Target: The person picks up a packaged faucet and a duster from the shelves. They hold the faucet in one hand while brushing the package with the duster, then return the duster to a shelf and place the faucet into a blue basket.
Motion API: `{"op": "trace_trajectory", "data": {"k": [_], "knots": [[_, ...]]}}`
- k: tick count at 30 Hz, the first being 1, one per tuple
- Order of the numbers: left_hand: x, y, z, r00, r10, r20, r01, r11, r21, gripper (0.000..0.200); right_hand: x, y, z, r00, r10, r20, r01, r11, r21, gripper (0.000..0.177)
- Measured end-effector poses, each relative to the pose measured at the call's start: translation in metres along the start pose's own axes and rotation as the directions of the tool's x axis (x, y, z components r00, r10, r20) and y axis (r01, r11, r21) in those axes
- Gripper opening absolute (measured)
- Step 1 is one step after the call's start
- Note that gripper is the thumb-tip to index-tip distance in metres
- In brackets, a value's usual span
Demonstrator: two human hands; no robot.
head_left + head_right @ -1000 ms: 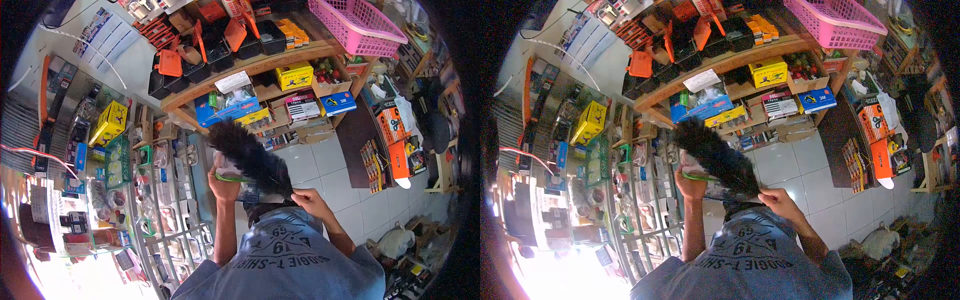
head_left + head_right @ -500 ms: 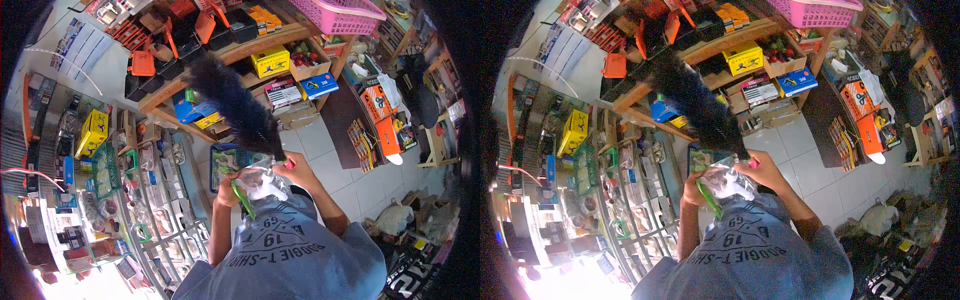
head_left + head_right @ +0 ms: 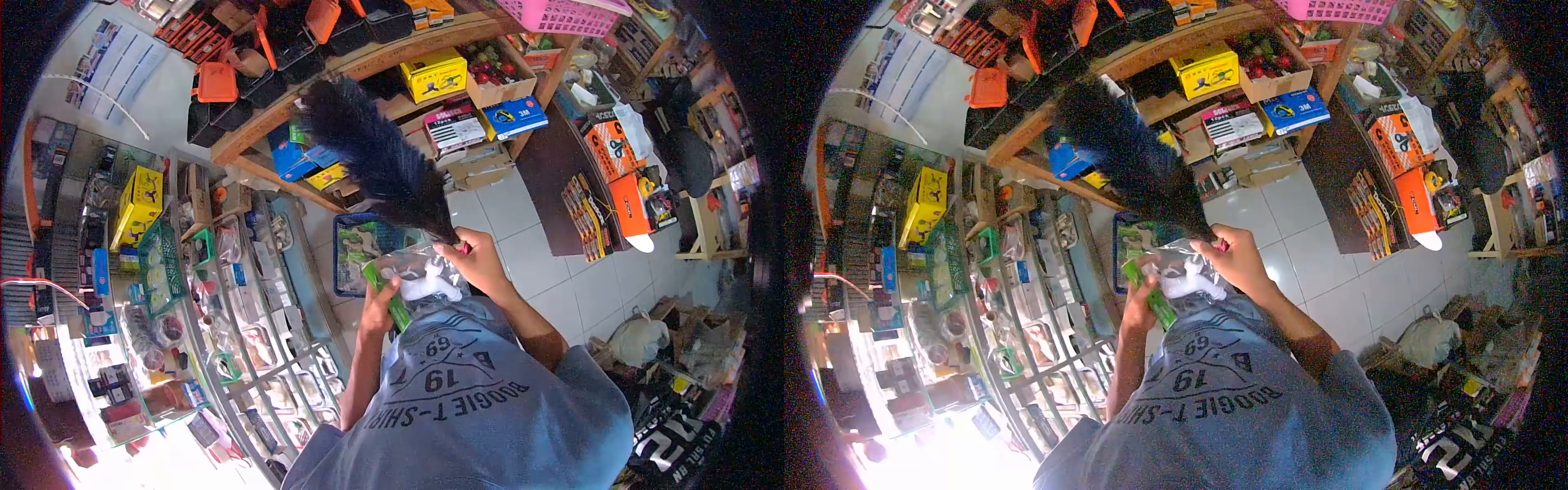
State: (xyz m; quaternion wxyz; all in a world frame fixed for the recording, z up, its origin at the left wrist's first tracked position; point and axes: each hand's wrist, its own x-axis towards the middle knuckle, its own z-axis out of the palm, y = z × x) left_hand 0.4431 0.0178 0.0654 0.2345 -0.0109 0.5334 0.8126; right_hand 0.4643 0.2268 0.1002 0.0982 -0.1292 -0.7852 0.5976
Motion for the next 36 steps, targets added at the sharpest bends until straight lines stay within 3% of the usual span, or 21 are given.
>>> {"op": "trace_trajectory", "data": {"k": [2,5,7,10,12,15,18,22,24,25,28,31,33,36], "knots": [[0.000,0.004,-0.012,0.998,-0.068,0.002,0.068,0.996,0.062,0.043,0.002,0.005,-0.001,1.000,-0.009,0.028,0.009,1.000,0.003,0.037],[0.003,0.029,0.008,0.977,-0.146,-0.155,0.137,0.988,-0.071,0.026,0.002,0.003,-0.002,0.996,-0.012,0.089,0.005,0.997,0.074,0.030],[0.009,0.024,-0.006,0.977,-0.141,-0.160,0.117,0.982,-0.149,0.027,0.001,-0.003,-0.004,0.992,-0.007,0.126,-0.011,0.989,0.145,0.027],[0.012,0.028,-0.015,0.977,-0.150,-0.154,0.102,0.953,-0.285,0.029,-0.005,-0.004,-0.009,0.964,0.047,0.260,-0.103,0.974,0.203,0.024],[0.013,0.031,-0.015,0.968,-0.181,-0.175,0.109,0.927,-0.359,0.029,-0.009,0.001,-0.006,0.924,0.143,0.353,-0.280,0.884,0.375,0.022],[0.014,0.028,-0.021,0.976,-0.178,-0.123,0.135,0.946,-0.296,0.030,-0.012,-0.007,-0.009,0.873,0.255,0.417,-0.396,0.869,0.297,0.021],[0.018,0.020,-0.030,0.980,-0.163,-0.112,0.126,0.952,-0.278,0.037,-0.012,-0.004,-0.005,0.877,0.268,0.398,-0.420,0.830,0.367,0.021],[0.010,0.031,-0.017,0.977,-0.151,-0.154,0.106,0.958,-0.267,0.030,-0.012,0.011,-0.001,0.890,0.301,0.344,-0.391,0.890,0.235,0.022],[0.010,0.031,-0.013,0.973,-0.139,-0.185,0.090,0.965,-0.247,0.029,-0.015,-0.004,-0.001,0.932,0.248,0.266,-0.358,0.749,0.557,0.022],[0.011,0.031,-0.012,0.973,-0.137,-0.187,0.089,0.965,-0.248,0.029,-0.014,-0.002,-0.002,0.931,0.247,0.267,-0.358,0.750,0.556,0.022],[0.010,0.029,-0.013,0.967,-0.126,-0.223,0.080,0.976,-0.204,0.030,-0.015,0.000,-0.004,0.926,0.274,0.259,-0.370,0.786,0.495,0.019],[0.010,0.030,-0.015,0.977,-0.125,-0.175,0.096,0.982,-0.162,0.028,-0.012,0.002,-0.008,0.952,0.185,0.242,-0.273,0.874,0.403,0.023],[0.010,0.033,-0.012,0.978,-0.124,-0.169,0.097,0.983,-0.155,0.031,-0.009,0.022,-0.006,0.980,0.071,0.184,-0.119,0.955,0.270,0.023],[0.013,0.035,-0.009,0.982,-0.110,-0.153,0.091,0.988,-0.127,0.026,-0.004,0.022,-0.004,0.981,0.094,0.169,-0.136,0.957,0.257,0.025]]}}
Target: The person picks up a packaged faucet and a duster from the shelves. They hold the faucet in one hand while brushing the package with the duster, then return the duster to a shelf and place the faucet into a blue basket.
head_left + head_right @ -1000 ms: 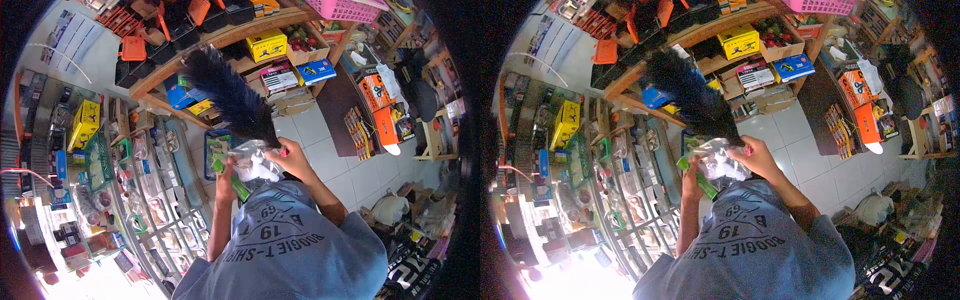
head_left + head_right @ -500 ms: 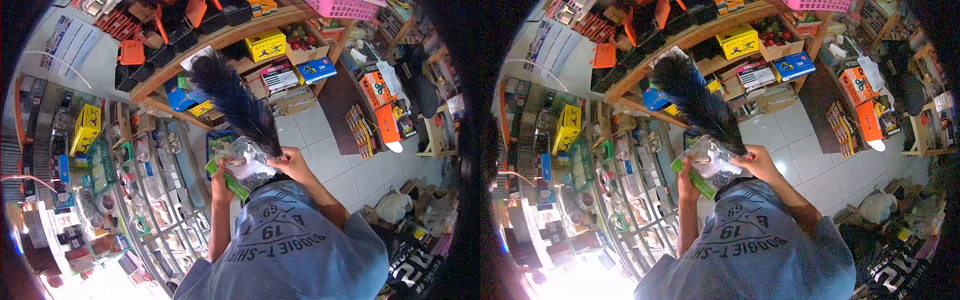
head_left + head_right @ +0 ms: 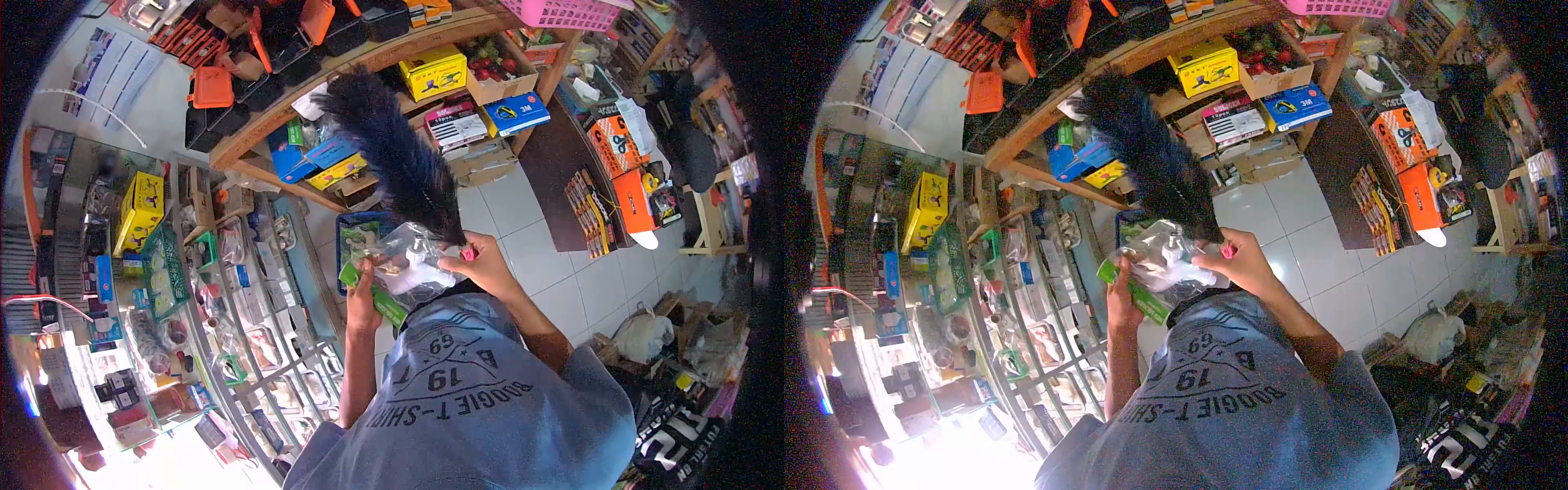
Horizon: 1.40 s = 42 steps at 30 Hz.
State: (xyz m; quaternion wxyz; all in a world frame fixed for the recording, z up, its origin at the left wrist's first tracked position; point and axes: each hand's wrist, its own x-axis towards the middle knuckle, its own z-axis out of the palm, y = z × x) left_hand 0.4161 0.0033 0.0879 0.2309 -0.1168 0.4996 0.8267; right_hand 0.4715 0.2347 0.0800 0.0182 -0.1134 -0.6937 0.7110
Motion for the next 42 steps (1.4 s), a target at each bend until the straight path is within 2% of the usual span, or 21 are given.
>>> {"op": "trace_trajectory", "data": {"k": [1,3,7,9,10,12,16,18,19,22,23,27,29,30,32,34,35,36,38,39,42], "knots": [[-0.002,0.002,0.005,1.000,0.000,0.001,0.000,1.000,0.002,0.026,0.000,-0.005,0.001,1.000,-0.001,-0.001,0.001,1.000,0.001,0.025],[-0.007,0.005,0.016,0.999,0.028,0.020,-0.028,1.000,-0.011,0.027,-0.001,-0.016,0.002,0.990,0.109,0.089,-0.121,0.981,0.150,0.023],[-0.003,-0.003,0.007,0.999,0.031,0.043,-0.032,0.999,0.009,0.026,0.002,-0.018,-0.008,0.977,0.059,0.204,-0.068,0.997,0.041,0.020],[-0.003,0.000,0.009,0.999,0.002,0.042,0.001,0.997,-0.078,0.025,0.002,-0.028,-0.013,0.912,0.258,0.320,-0.320,0.934,0.158,0.017],[-0.003,0.000,0.008,0.999,0.001,0.043,0.002,0.997,-0.076,0.025,0.002,-0.026,-0.015,0.912,0.257,0.319,-0.320,0.934,0.161,0.017],[-0.002,-0.002,0.004,0.999,-0.032,-0.019,0.030,0.991,-0.130,0.025,0.003,-0.019,-0.019,0.835,0.336,0.436,-0.480,0.832,0.278,0.018],[0.000,-0.008,-0.012,0.998,-0.064,0.015,0.066,0.966,-0.250,0.027,0.002,-0.007,-0.011,0.821,0.258,0.509,-0.498,0.759,0.419,0.018],[0.004,-0.014,-0.024,0.988,-0.017,0.156,0.059,0.962,-0.265,0.034,0.000,-0.002,-0.008,0.799,0.218,0.561,-0.513,0.735,0.444,0.018],[0.005,-0.017,-0.028,0.988,-0.021,0.154,0.062,0.962,-0.265,0.034,0.000,-0.002,-0.007,0.784,0.183,0.593,-0.527,0.700,0.481,0.015],[0.008,-0.020,-0.033,0.982,-0.047,0.184,0.099,0.954,-0.283,0.040,-0.002,-0.011,-0.001,0.794,0.176,0.582,-0.505,0.724,0.470,0.012],[0.007,-0.019,-0.033,0.980,-0.026,0.195,0.080,0.958,-0.276,0.044,-0.002,-0.005,0.003,0.802,0.209,0.560,-0.477,0.787,0.391,0.013],[0.014,-0.017,-0.035,0.981,-0.027,0.192,0.077,0.963,-0.257,0.051,-0.004,-0.007,0.009,0.815,0.241,0.528,-0.452,0.834,0.317,0.014],[0.015,-0.018,-0.038,0.984,-0.032,0.174,0.079,0.960,-0.270,0.050,-0.005,-0.003,0.012,0.819,0.256,0.514,-0.465,0.820,0.332,0.017],[0.016,-0.018,-0.037,0.978,0.018,0.207,0.038,0.965,-0.260,0.046,-0.005,-0.003,0.013,0.820,0.255,0.512,-0.464,0.820,0.335,0.017],[0.015,-0.019,-0.038,0.969,0.063,0.240,0.000,0.968,-0.250,0.041,-0.008,-0.008,0.012,0.787,0.348,0.510,-0.586,0.680,0.441,0.019],[0.013,-0.016,-0.032,0.959,0.118,0.256,-0.010,0.923,-0.385,0.028,-0.012,-0.018,0.010,0.761,0.348,0.548,-0.621,0.634,0.461,0.020],[0.012,-0.011,-0.029,0.910,0.194,0.366,-0.061,0.937,-0.345,0.021,-0.013,-0.021,0.009,0.735,0.344,0.584,-0.654,0.589,0.475,0.021],[0.014,-0.011,-0.027,0.910,0.193,0.366,-0.060,0.937,-0.345,0.021,-0.012,-0.018,0.008,0.735,0.344,0.584,-0.654,0.589,0.476,0.021],[0.017,-0.012,-0.023,0.760,0.406,0.508,-0.162,0.875,-0.456,0.029,-0.014,-0.011,0.006,0.654,0.319,0.685,-0.713,0.562,0.419,0.022],[0.017,-0.005,-0.019,0.730,0.393,0.560,-0.127,0.882,-0.454,0.019,-0.015,-0.012,0.006,0.654,0.321,0.685,-0.714,0.560,0.420,0.022],[0.014,0.019,-0.010,0.586,0.410,0.698,-0.177,0.906,-0.384,0.018,-0.017,-0.015,0.008,0.641,0.354,0.681,-0.723,0.576,0.382,0.023]]}}
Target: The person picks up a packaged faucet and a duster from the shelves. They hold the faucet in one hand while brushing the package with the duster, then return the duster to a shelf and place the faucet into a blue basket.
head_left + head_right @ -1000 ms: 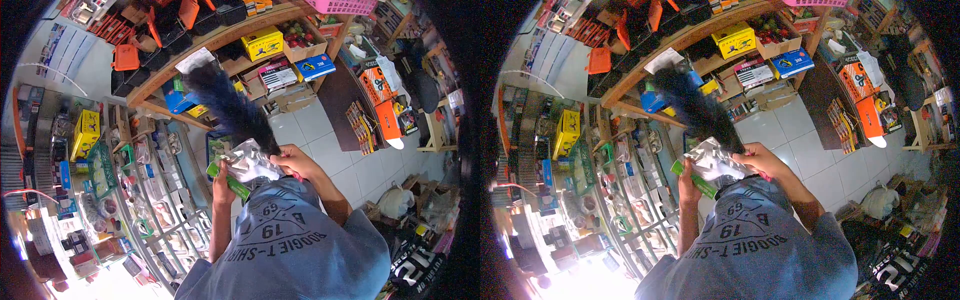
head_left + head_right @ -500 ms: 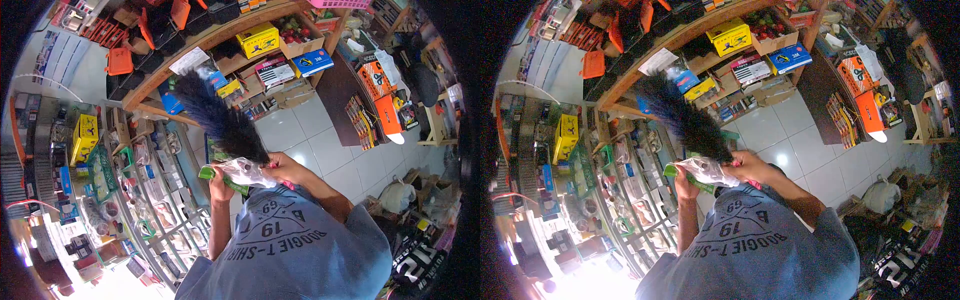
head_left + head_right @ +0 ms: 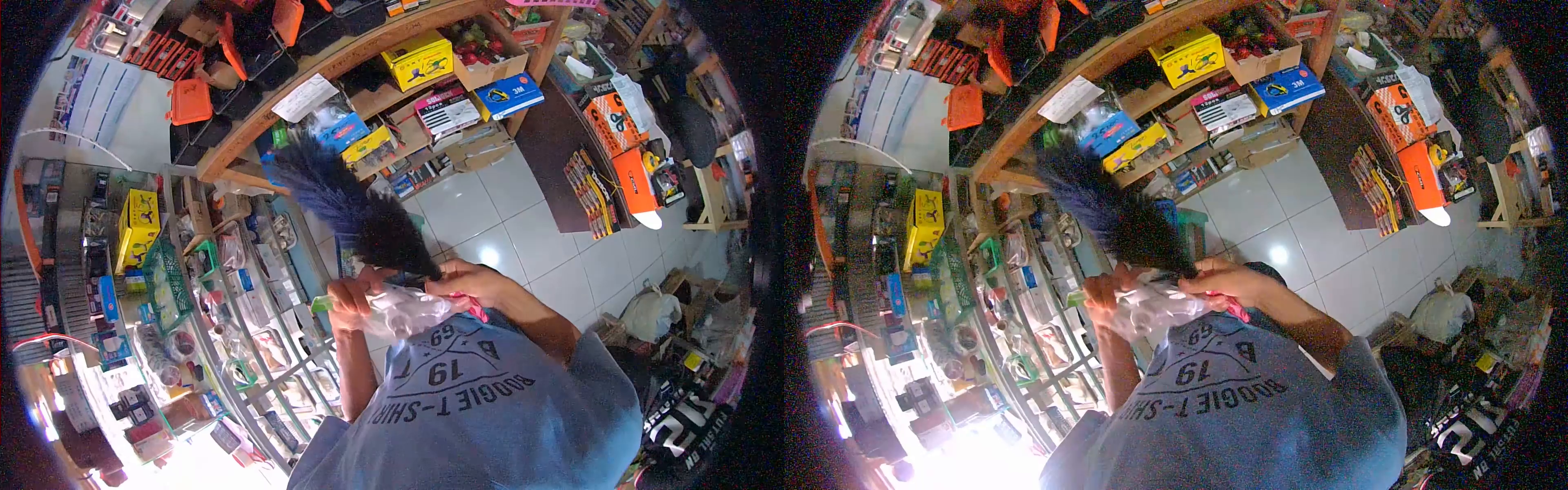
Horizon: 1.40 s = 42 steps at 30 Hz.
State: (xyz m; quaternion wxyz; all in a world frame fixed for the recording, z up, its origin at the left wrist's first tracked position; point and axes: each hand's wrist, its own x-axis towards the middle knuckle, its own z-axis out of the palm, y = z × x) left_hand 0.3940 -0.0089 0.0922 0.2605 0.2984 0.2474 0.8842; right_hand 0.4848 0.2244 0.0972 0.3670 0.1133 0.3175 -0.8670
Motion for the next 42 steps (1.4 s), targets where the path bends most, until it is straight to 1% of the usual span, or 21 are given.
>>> {"op": "trace_trajectory", "data": {"k": [3,6,8,9,11,15,18,20,21,22,23,26,27,28,29,31,32,34,35,38,42], "knots": [[0.017,0.017,0.011,0.988,-0.010,0.155,-0.005,0.995,0.100,0.018,0.002,0.002,0.000,0.998,-0.036,0.061,0.044,0.990,-0.136,0.026],[0.028,0.027,0.020,0.970,-0.031,0.239,-0.010,0.986,0.166,0.020,0.002,0.003,0.012,0.999,-0.014,-0.053,-0.002,0.956,-0.292,0.030],[0.034,0.032,0.025,0.960,-0.038,0.277,-0.018,0.980,0.197,0.022,0.000,0.003,0.017,0.999,0.030,0.023,-0.027,0.993,-0.118,0.031],[0.036,0.033,0.027,0.957,-0.043,0.288,-0.020,0.977,0.213,0.024,0.000,0.006,0.016,0.999,0.030,0.024,-0.027,0.993,-0.119,0.031],[0.039,0.037,0.029,0.951,-0.047,0.306,-0.025,0.973,0.229,0.027,0.000,0.014,0.010,0.980,0.023,0.197,-0.038,0.996,0.075,0.030],[0.043,0.040,0.028,0.944,-0.074,0.322,-0.012,0.966,0.257,0.031,0.004,0.017,0.007,0.971,0.054,0.235,-0.069,0.996,0.057,0.026],[0.038,0.037,0.013,0.918,-0.010,0.397,-0.111,0.953,0.281,0.032,0.007,0.018,0.014,0.987,-0.008,0.161,0.000,0.999,0.051,0.023],[0.025,0.036,0.008,0.996,0.069,0.064,-0.091,0.870,0.484,0.047,0.010,0.020,0.017,0.991,-0.137,0.005,0.136,0.989,0.050,0.022],[0.016,0.034,0.009,0.995,0.072,0.063,-0.093,0.869,0.485,0.047,0.009,0.019,0.020,0.991,-0.134,0.007,0.134,0.990,0.048,0.022],[0.005,0.031,0.012,0.980,0.080,-0.185,0.053,0.785,0.617,0.052,0.008,0.014,0.024,0.978,-0.200,-0.059,0.202,0.979,0.030,0.024],[-0.008,0.027,0.015,0.902,0.124,-0.414,0.224,0.686,0.693,0.058,0.007,0.011,0.026,0.955,-0.268,-0.124,0.271,0.963,0.007,0.026],[-0.052,0.017,0.011,0.715,0.096,-0.692,0.434,0.716,0.547,0.039,0.019,0.015,0.013,0.911,-0.380,-0.160,0.369,0.925,-0.093,0.030],[-0.054,0.013,0.032,0.614,0.022,-0.789,0.355,0.885,0.301,0.037,0.019,0.011,0.016,0.911,-0.381,-0.161,0.371,0.924,-0.090,0.030],[-0.053,0.013,0.046,0.515,-0.087,-0.852,0.222,0.974,0.035,0.037,0.017,0.004,0.021,0.893,-0.401,-0.204,0.364,0.911,-0.196,0.030],[-0.051,0.016,0.051,0.511,-0.087,-0.855,0.222,0.975,0.034,0.037,0.016,0.001,0.024,0.875,-0.420,-0.242,0.344,0.890,-0.299,0.030],[-0.048,0.021,0.064,0.632,-0.062,-0.773,0.489,0.806,0.335,0.037,0.019,0.002,0.024,0.866,-0.442,-0.232,0.343,0.865,-0.366,0.029],[-0.044,0.025,0.070,0.623,-0.046,-0.781,0.481,0.810,0.336,0.037,0.021,0.002,0.025,0.852,-0.476,-0.217,0.353,0.830,-0.432,0.028],[-0.029,0.033,0.083,0.617,0.058,-0.785,0.721,0.358,0.593,0.031,0.020,-0.004,0.032,0.853,-0.484,-0.197,0.345,0.804,-0.484,0.027],[-0.032,0.035,0.078,0.590,0.102,-0.801,0.744,0.316,0.589,0.025,0.020,-0.007,0.034,0.841,-0.506,-0.190,0.346,0.774,-0.530,0.026],[-0.036,0.039,0.074,0.546,0.080,-0.834,0.788,0.290,0.543,0.029,0.025,-0.006,0.030,0.822,-0.532,-0.205,0.346,0.751,-0.562,0.025],[-0.043,0.031,0.066,0.589,0.165,-0.791,0.744,0.273,0.610,0.028,0.029,-0.001,0.031,0.777,-0.594,-0.210,0.403,0.725,-0.558,0.024]]}}
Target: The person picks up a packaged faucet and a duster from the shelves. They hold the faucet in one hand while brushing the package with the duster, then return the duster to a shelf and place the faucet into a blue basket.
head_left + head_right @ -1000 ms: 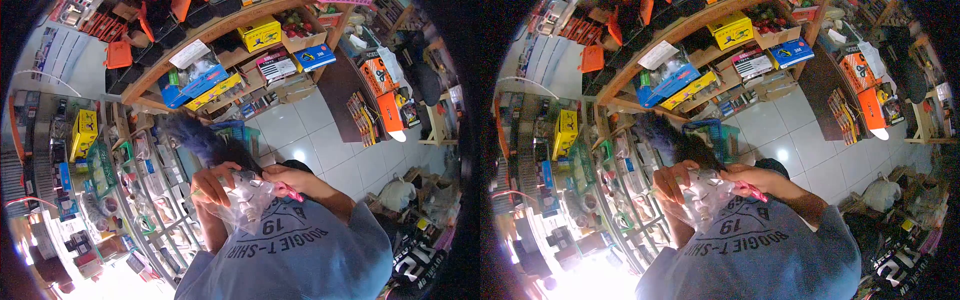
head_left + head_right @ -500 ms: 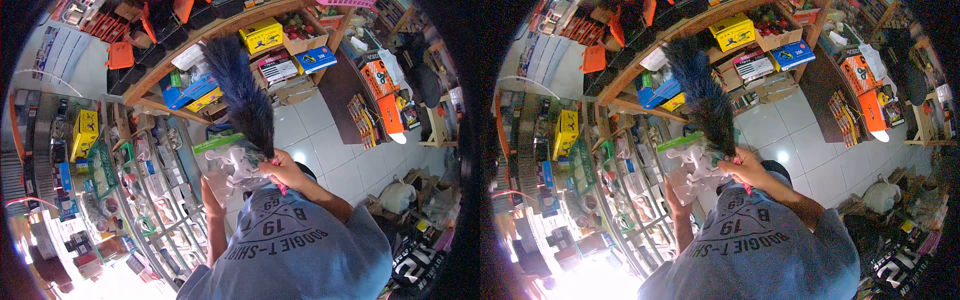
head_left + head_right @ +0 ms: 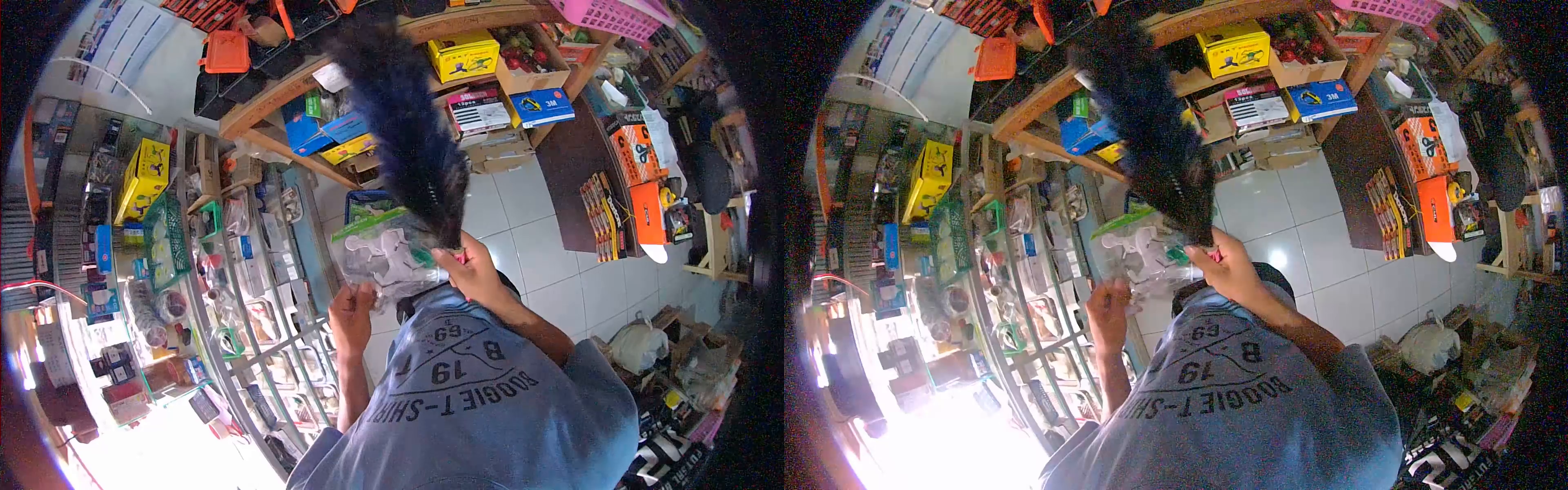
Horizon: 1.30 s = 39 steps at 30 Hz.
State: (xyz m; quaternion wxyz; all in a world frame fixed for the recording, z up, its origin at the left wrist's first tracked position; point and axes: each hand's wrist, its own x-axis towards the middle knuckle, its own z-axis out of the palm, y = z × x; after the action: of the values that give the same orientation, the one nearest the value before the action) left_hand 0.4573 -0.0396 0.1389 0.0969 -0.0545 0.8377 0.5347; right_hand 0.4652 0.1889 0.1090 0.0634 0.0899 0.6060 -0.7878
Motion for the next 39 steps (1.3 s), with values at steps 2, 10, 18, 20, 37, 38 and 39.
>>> {"op": "trace_trajectory", "data": {"k": [2,10,18,20,37,38,39], "knots": [[0.001,-0.005,0.003,1.000,-0.019,-0.019,0.017,0.991,-0.132,0.029,-0.002,0.000,0.001,0.997,-0.009,-0.081,0.015,0.997,0.077,0.022],[0.005,0.004,0.008,1.000,0.024,0.020,-0.021,0.993,-0.118,0.030,-0.003,-0.006,0.000,0.989,-0.005,-0.148,0.039,0.973,0.229,0.026],[0.009,0.022,0.028,0.986,0.088,0.138,0.031,0.730,-0.683,0.054,-0.002,-0.005,-0.005,0.952,-0.255,-0.171,0.261,0.965,0.016,0.028],[0.012,0.027,0.031,0.989,0.086,0.118,-0.006,0.831,-0.556,0.074,0.004,0.011,-0.009,0.922,-0.379,-0.077,0.351,0.903,-0.247,0.028],[0.012,0.037,0.037,1.000,-0.014,0.009,0.017,0.885,-0.466,0.049,0.003,-0.002,-0.003,0.999,-0.047,-0.008,0.047,0.947,0.318,0.049],[0.013,0.034,0.038,1.000,0.005,0.005,-0.002,0.875,-0.483,0.051,0.001,-0.007,-0.005,1.000,-0.001,0.005,-0.001,0.955,0.296,0.048],[0.013,0.031,0.038,1.000,0.023,0.001,-0.020,0.866,-0.500,0.053,0.000,-0.011,-0.006,0.999,0.047,0.017,-0.049,0.961,0.272,0.047]]}}
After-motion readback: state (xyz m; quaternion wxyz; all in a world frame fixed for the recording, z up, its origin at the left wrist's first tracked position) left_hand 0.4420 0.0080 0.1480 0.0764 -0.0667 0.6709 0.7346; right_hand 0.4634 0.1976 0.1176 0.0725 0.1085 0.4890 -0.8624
